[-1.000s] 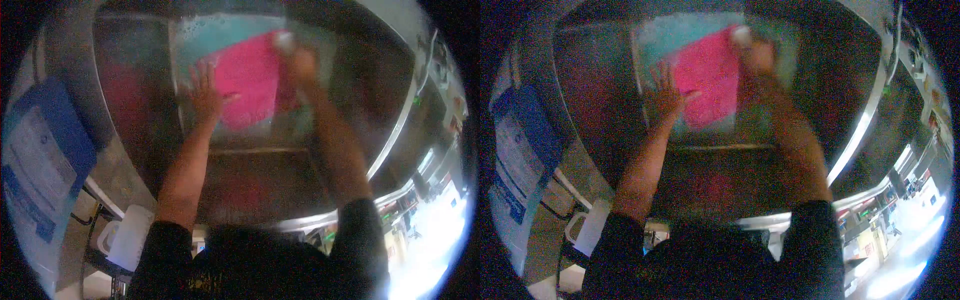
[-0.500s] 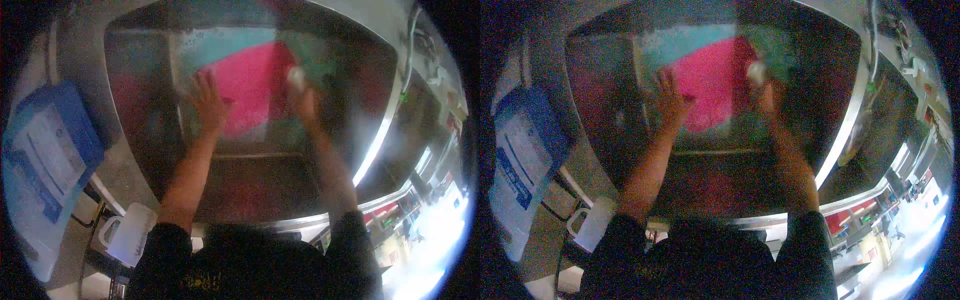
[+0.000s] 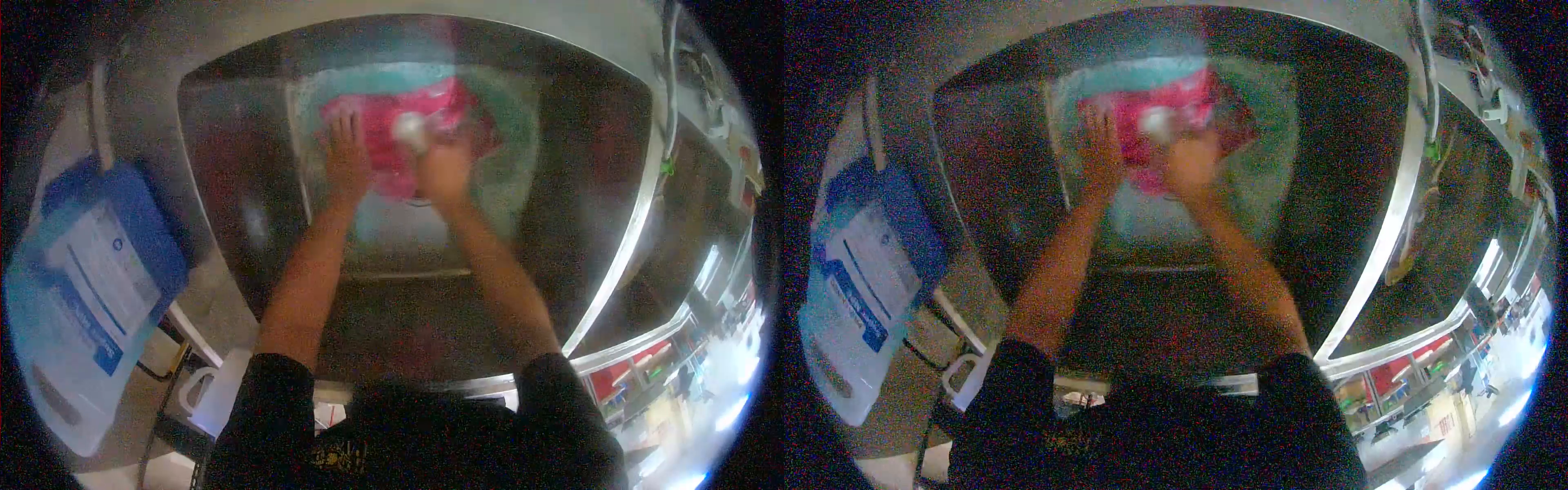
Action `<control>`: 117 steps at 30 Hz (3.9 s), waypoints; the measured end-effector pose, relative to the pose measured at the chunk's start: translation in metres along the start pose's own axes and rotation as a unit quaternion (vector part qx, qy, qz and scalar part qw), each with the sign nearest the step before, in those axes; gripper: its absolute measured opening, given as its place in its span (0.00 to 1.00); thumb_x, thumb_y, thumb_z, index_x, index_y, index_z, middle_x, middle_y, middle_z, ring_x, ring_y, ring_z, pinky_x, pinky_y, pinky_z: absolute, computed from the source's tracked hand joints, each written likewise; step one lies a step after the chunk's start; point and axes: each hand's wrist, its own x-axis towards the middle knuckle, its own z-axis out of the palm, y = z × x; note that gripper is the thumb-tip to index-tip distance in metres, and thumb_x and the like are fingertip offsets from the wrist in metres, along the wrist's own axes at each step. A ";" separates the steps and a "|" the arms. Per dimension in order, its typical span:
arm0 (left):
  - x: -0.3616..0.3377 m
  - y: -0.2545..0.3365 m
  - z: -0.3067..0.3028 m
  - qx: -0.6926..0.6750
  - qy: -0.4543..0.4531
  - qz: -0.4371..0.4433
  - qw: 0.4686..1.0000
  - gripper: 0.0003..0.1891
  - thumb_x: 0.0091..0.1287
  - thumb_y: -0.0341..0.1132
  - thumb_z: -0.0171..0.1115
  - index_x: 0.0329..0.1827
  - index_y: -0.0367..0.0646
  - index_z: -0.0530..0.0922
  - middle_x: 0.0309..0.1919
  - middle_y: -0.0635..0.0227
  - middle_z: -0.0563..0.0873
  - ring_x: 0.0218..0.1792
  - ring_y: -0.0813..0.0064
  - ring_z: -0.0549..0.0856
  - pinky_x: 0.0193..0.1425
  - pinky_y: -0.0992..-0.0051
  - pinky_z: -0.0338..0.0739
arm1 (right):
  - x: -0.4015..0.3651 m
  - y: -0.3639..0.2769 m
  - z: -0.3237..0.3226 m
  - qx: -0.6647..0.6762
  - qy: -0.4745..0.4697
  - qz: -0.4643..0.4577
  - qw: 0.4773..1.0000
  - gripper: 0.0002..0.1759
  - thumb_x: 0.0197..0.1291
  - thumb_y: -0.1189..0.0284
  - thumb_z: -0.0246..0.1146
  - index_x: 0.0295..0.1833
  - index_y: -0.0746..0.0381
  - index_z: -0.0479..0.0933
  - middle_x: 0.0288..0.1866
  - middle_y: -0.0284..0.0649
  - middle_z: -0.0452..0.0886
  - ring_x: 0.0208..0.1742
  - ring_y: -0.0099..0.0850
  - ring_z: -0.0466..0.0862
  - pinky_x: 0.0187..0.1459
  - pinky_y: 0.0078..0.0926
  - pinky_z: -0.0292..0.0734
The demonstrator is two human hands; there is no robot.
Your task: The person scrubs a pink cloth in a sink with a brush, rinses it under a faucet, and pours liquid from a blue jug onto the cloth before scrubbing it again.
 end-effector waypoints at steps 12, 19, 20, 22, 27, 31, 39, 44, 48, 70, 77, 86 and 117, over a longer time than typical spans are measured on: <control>0.004 0.003 -0.011 -0.137 -0.005 0.007 0.991 0.75 0.36 0.73 0.76 0.85 0.45 0.46 0.84 0.53 0.50 0.84 0.44 0.43 0.74 0.22 0.38 | 0.032 0.047 0.000 0.116 -0.038 0.143 0.982 0.27 0.70 0.48 0.58 0.46 0.64 0.82 0.34 0.47 0.86 0.34 0.46 0.87 0.45 0.52 0.80; 0.005 0.002 -0.023 -0.162 -0.101 -0.024 0.981 0.77 0.32 0.72 0.79 0.85 0.44 0.47 0.84 0.53 0.48 0.84 0.43 0.42 0.73 0.20 0.37 | 0.061 0.084 -0.011 0.256 -0.066 0.250 0.931 0.30 0.73 0.47 0.53 0.43 0.66 0.83 0.31 0.44 0.87 0.32 0.42 0.87 0.42 0.50 0.81; 0.008 0.004 -0.025 -0.176 -0.068 -0.017 0.982 0.77 0.32 0.72 0.78 0.85 0.44 0.47 0.84 0.54 0.48 0.84 0.43 0.42 0.73 0.20 0.38 | 0.071 0.087 -0.015 0.214 -0.079 0.219 0.949 0.30 0.73 0.47 0.54 0.43 0.66 0.83 0.31 0.44 0.87 0.31 0.42 0.87 0.40 0.49 0.81; 0.005 0.005 -0.026 -0.167 -0.042 -0.009 0.985 0.77 0.32 0.72 0.78 0.85 0.44 0.47 0.85 0.55 0.47 0.84 0.44 0.41 0.72 0.20 0.40 | 0.086 0.092 -0.018 0.129 -0.102 0.157 0.974 0.29 0.72 0.48 0.55 0.43 0.66 0.82 0.31 0.44 0.87 0.29 0.42 0.86 0.36 0.47 0.81; 0.000 -0.002 -0.021 -0.101 -0.116 -0.008 0.988 0.78 0.32 0.74 0.75 0.85 0.43 0.46 0.85 0.53 0.45 0.84 0.44 0.40 0.71 0.19 0.41 | 0.077 0.063 0.007 -0.070 -0.131 0.034 0.988 0.28 0.70 0.47 0.59 0.44 0.65 0.82 0.32 0.44 0.88 0.26 0.41 0.85 0.27 0.42 0.81; 0.007 0.005 -0.022 -0.087 -0.119 -0.019 0.989 0.76 0.35 0.73 0.76 0.85 0.45 0.46 0.85 0.53 0.45 0.84 0.45 0.40 0.71 0.18 0.40 | 0.061 0.025 0.021 -0.118 -0.049 -0.010 0.992 0.30 0.68 0.45 0.60 0.47 0.65 0.81 0.35 0.46 0.87 0.29 0.42 0.85 0.30 0.43 0.82; -0.001 -0.001 0.008 -0.060 -0.063 -0.011 0.996 0.77 0.34 0.73 0.77 0.85 0.46 0.45 0.85 0.54 0.42 0.84 0.45 0.37 0.71 0.18 0.40 | 0.057 0.035 0.011 -0.092 -0.061 0.031 0.993 0.34 0.65 0.41 0.61 0.51 0.65 0.81 0.41 0.52 0.86 0.38 0.46 0.86 0.36 0.46 0.83; 0.000 0.000 -0.021 -0.125 -0.123 -0.025 0.984 0.78 0.34 0.75 0.75 0.86 0.46 0.43 0.86 0.55 0.39 0.84 0.46 0.36 0.70 0.17 0.40 | 0.039 0.060 0.021 -0.070 -0.074 0.025 0.995 0.37 0.63 0.38 0.62 0.54 0.65 0.80 0.45 0.55 0.86 0.44 0.49 0.87 0.41 0.49 0.83; 0.004 0.004 -0.018 -0.160 -0.116 -0.029 0.980 0.79 0.33 0.77 0.73 0.86 0.48 0.40 0.85 0.53 0.37 0.84 0.45 0.35 0.69 0.16 0.40 | 0.048 0.064 -0.022 -0.097 -0.066 0.090 0.989 0.40 0.62 0.36 0.62 0.57 0.65 0.80 0.48 0.57 0.86 0.49 0.51 0.87 0.44 0.51 0.84; 0.042 -0.003 -0.035 -0.224 -0.009 -0.095 0.970 0.36 0.73 0.54 0.59 0.79 0.47 0.63 0.78 0.48 0.62 0.79 0.44 0.59 0.72 0.24 0.53 | -0.111 0.139 -0.025 -0.312 -0.248 -0.108 0.911 0.20 0.64 0.69 0.60 0.59 0.69 0.77 0.51 0.56 0.83 0.52 0.50 0.86 0.52 0.47 0.82; 0.050 -0.040 -0.026 -0.063 -0.119 -0.063 0.989 0.20 0.73 0.44 0.58 0.63 0.44 0.80 0.56 0.52 0.85 0.64 0.49 0.79 0.70 0.45 0.68 | 0.080 0.057 0.023 -0.074 -0.086 -0.057 0.992 0.36 0.67 0.73 0.53 0.81 0.61 0.56 0.69 0.57 0.73 0.74 0.52 0.69 0.68 0.43 0.74; -0.003 -0.039 -0.076 -0.278 -0.053 -0.032 0.959 0.20 0.64 0.31 0.66 0.60 0.41 0.79 0.60 0.53 0.82 0.65 0.48 0.78 0.73 0.52 0.68 | -0.010 0.053 -0.052 -0.021 -0.065 -0.081 0.994 0.14 0.66 0.65 0.62 0.53 0.57 0.85 0.48 0.49 0.87 0.43 0.51 0.88 0.46 0.49 0.84; -0.159 0.020 -0.553 -0.474 0.160 0.289 0.816 0.16 0.61 0.40 0.78 0.40 0.38 0.83 0.30 0.62 0.84 0.35 0.69 0.85 0.40 0.68 0.79 | -0.219 -0.128 -0.491 0.317 0.008 -0.204 0.926 0.09 0.65 0.71 0.71 0.42 0.67 0.86 0.30 0.38 0.86 0.32 0.21 0.81 0.35 0.26 0.77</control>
